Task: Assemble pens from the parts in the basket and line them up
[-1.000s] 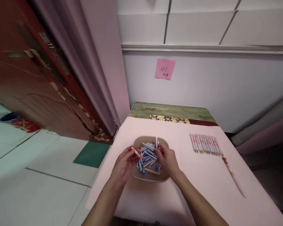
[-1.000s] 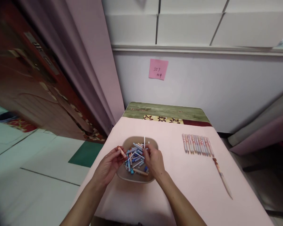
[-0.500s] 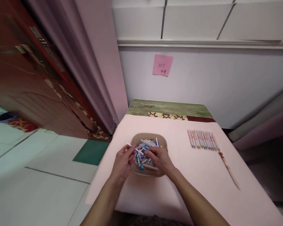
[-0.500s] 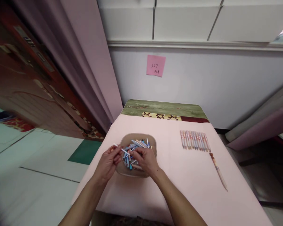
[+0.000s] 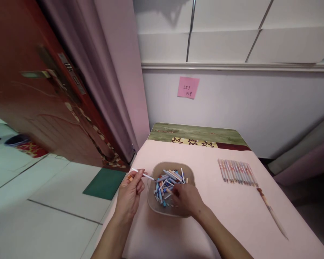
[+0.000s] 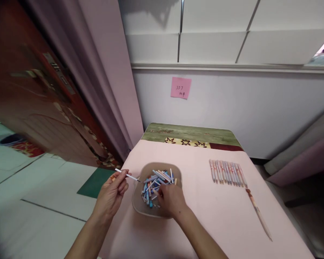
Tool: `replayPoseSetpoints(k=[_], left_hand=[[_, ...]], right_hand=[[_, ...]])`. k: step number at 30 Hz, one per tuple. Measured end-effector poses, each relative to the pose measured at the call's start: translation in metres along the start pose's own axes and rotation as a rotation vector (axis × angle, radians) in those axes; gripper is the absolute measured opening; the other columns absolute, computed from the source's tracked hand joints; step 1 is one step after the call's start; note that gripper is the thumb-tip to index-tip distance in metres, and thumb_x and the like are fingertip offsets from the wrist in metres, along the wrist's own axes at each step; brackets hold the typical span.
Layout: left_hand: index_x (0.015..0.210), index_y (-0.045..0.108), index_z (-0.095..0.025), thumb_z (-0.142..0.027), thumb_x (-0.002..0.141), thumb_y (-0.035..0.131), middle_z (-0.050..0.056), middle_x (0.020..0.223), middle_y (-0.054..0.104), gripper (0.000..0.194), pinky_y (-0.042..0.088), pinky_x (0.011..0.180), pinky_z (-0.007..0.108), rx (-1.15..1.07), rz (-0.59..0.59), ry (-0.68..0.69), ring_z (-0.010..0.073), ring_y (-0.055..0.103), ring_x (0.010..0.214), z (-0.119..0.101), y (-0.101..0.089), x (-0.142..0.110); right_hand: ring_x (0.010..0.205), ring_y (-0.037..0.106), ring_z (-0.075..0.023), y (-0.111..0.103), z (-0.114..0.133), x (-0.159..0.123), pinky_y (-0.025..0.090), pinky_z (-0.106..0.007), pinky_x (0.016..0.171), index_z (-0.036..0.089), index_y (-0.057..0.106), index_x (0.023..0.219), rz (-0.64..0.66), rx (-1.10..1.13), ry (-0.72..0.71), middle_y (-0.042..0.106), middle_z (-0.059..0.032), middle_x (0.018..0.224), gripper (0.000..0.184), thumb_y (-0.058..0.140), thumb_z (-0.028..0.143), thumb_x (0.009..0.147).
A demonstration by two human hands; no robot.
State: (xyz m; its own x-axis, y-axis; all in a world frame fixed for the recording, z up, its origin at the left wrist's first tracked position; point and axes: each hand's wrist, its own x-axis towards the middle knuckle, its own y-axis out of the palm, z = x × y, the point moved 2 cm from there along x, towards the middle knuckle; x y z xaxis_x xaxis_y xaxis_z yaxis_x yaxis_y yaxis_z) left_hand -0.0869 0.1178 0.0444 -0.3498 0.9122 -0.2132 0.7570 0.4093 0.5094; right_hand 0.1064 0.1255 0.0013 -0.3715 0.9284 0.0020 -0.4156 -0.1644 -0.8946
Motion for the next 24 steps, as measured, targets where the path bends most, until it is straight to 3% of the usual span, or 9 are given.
replayPoseSetpoints(k=[3,8,24], left_hand=[[0.071,0.060,-0.014,-0.023,0.061,0.082,-0.004,0.068,0.059,0.026,0.024,0.037,0.014,0.000,0.002,0.022,-0.0019,0.032,0.040,0.002,0.006,0.000],[0.073,0.061,-0.014,-0.025,0.064,0.080,-0.005,0.063,0.055,0.024,0.024,0.038,0.015,0.045,0.057,0.034,-0.0009,0.031,0.041,0.010,0.018,0.000],[0.072,0.061,-0.013,-0.028,0.065,0.079,-0.008,0.053,0.044,0.025,0.020,0.039,0.016,0.132,0.097,0.028,0.0003,0.028,0.041,0.015,0.026,-0.007]], right_hand=[[0.055,0.061,-0.0159,-0.014,-0.003,-0.006,0.039,-0.023,0.051,0.025,0.070,0.082,-0.119,0.298,0.006,0.071,-0.0014,0.067,0.019,0.054,0.035,0.086],[0.045,0.050,-0.0111,-0.011,-0.004,-0.014,0.032,-0.021,0.043,0.025,0.072,0.086,-0.128,0.647,0.025,0.069,0.0013,0.064,0.020,0.057,0.036,0.084],[0.047,0.046,-0.0088,-0.011,-0.004,-0.019,0.032,-0.020,0.045,0.022,0.074,0.090,-0.132,0.724,0.027,0.067,0.0001,0.066,0.026,0.057,0.040,0.083]])
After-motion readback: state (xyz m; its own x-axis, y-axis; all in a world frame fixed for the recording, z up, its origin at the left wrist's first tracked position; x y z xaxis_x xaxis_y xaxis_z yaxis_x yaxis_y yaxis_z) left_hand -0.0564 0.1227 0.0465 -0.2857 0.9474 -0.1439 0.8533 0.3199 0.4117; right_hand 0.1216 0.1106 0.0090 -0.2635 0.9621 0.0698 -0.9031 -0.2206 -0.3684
